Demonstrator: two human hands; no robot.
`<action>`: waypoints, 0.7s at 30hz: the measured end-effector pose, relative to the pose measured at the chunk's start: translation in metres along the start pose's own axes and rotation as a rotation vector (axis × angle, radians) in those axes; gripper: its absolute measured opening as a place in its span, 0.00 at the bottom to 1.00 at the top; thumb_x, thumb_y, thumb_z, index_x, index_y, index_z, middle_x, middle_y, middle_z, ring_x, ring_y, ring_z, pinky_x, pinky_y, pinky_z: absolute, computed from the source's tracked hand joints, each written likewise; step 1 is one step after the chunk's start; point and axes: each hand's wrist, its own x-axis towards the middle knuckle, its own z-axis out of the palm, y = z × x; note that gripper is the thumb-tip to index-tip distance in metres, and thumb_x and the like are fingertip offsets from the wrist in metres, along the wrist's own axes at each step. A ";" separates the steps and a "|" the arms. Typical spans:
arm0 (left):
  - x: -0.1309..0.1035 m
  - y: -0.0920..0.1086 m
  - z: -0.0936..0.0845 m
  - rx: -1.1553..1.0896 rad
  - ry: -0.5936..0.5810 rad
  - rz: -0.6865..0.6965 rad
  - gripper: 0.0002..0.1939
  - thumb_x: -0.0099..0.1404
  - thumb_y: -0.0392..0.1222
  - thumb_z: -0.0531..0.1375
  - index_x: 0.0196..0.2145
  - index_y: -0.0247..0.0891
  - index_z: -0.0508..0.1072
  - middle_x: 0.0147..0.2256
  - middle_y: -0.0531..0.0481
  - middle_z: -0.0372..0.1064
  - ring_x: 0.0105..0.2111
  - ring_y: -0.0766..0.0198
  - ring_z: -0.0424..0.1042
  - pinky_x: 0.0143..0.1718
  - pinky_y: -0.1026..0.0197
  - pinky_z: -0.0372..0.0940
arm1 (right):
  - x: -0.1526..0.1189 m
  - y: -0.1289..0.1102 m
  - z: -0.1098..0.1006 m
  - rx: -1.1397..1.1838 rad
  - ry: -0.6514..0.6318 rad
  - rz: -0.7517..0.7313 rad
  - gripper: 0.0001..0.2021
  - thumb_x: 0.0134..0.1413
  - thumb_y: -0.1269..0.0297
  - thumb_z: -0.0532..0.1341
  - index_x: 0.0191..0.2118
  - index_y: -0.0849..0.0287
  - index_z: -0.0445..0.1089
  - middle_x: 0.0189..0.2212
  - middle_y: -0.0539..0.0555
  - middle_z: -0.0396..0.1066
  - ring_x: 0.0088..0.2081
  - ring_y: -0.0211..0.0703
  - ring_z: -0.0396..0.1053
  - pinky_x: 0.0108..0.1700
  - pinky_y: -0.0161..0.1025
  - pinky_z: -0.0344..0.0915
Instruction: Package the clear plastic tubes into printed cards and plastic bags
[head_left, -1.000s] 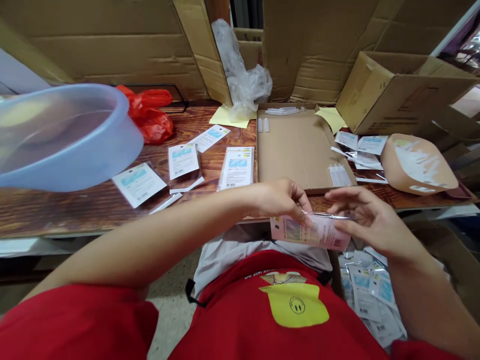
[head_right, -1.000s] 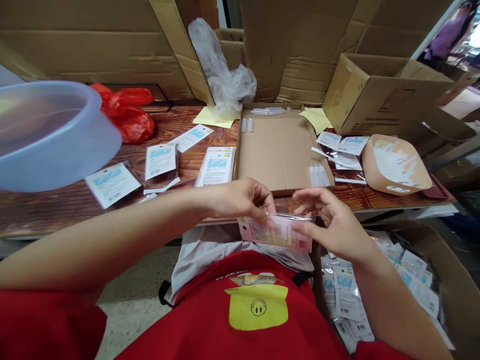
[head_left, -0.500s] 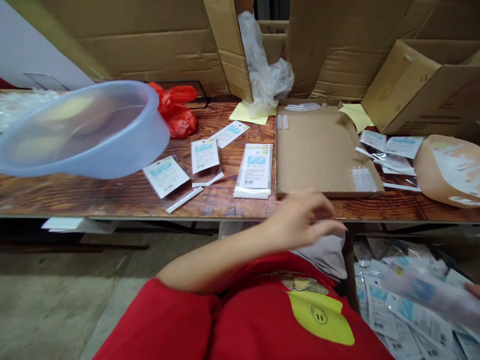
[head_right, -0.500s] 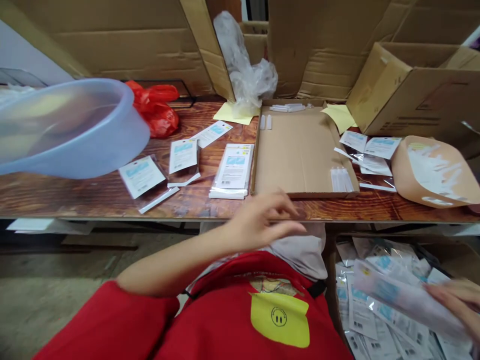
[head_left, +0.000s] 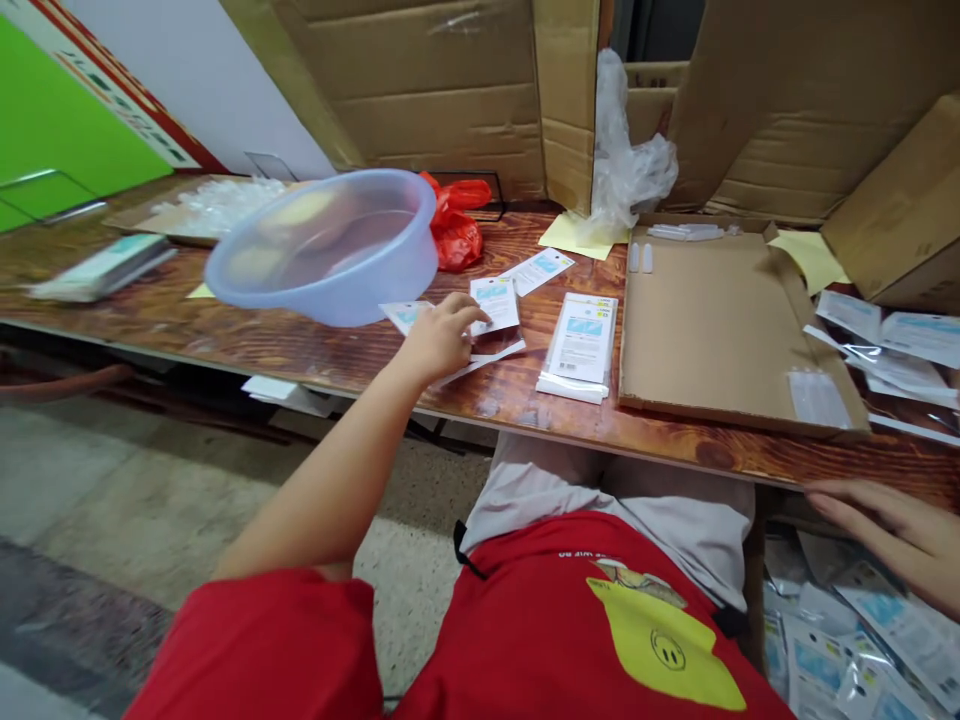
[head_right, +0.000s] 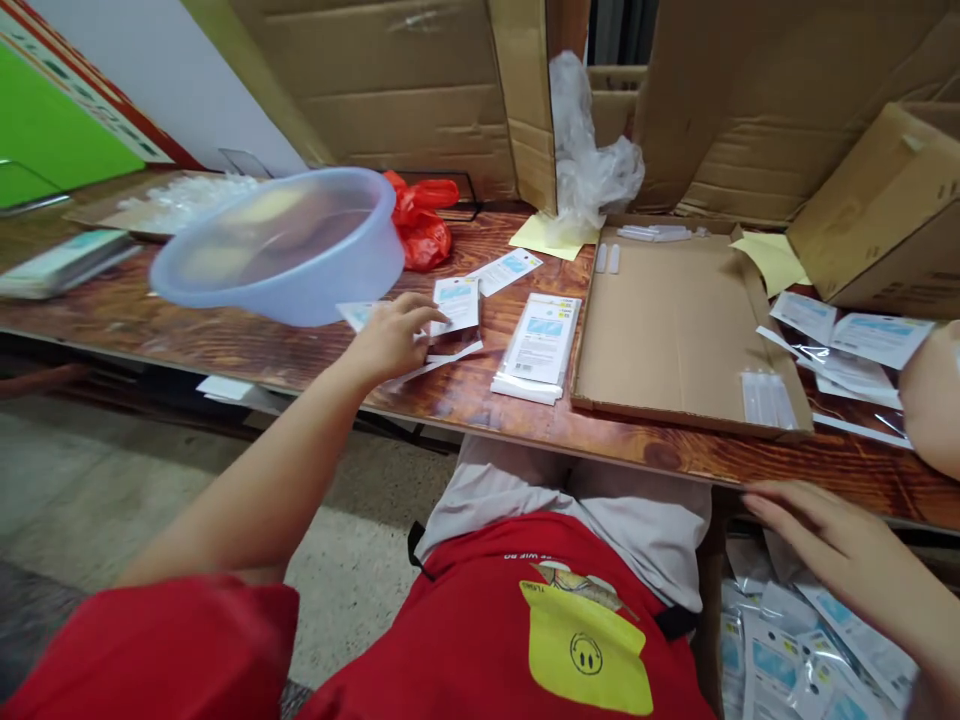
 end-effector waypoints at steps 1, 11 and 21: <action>0.004 -0.001 0.003 0.005 -0.012 0.030 0.20 0.62 0.31 0.56 0.49 0.39 0.79 0.57 0.40 0.70 0.55 0.48 0.72 0.53 0.48 0.63 | 0.025 -0.016 0.001 0.026 -0.055 -0.050 0.09 0.65 0.53 0.60 0.43 0.40 0.78 0.39 0.53 0.81 0.36 0.50 0.80 0.31 0.42 0.76; 0.019 0.003 0.000 -0.076 0.376 0.199 0.13 0.70 0.39 0.56 0.43 0.40 0.81 0.44 0.42 0.80 0.45 0.53 0.76 0.47 0.48 0.61 | 0.156 -0.120 0.026 0.108 0.140 -0.592 0.06 0.66 0.70 0.60 0.40 0.56 0.74 0.36 0.54 0.77 0.38 0.41 0.75 0.42 0.40 0.71; -0.034 0.124 -0.068 -0.908 0.547 0.246 0.07 0.66 0.41 0.64 0.31 0.36 0.77 0.28 0.49 0.75 0.29 0.66 0.71 0.33 0.63 0.67 | 0.165 -0.161 0.012 0.709 0.181 -0.204 0.19 0.56 0.53 0.70 0.49 0.53 0.68 0.42 0.52 0.72 0.36 0.39 0.73 0.35 0.37 0.75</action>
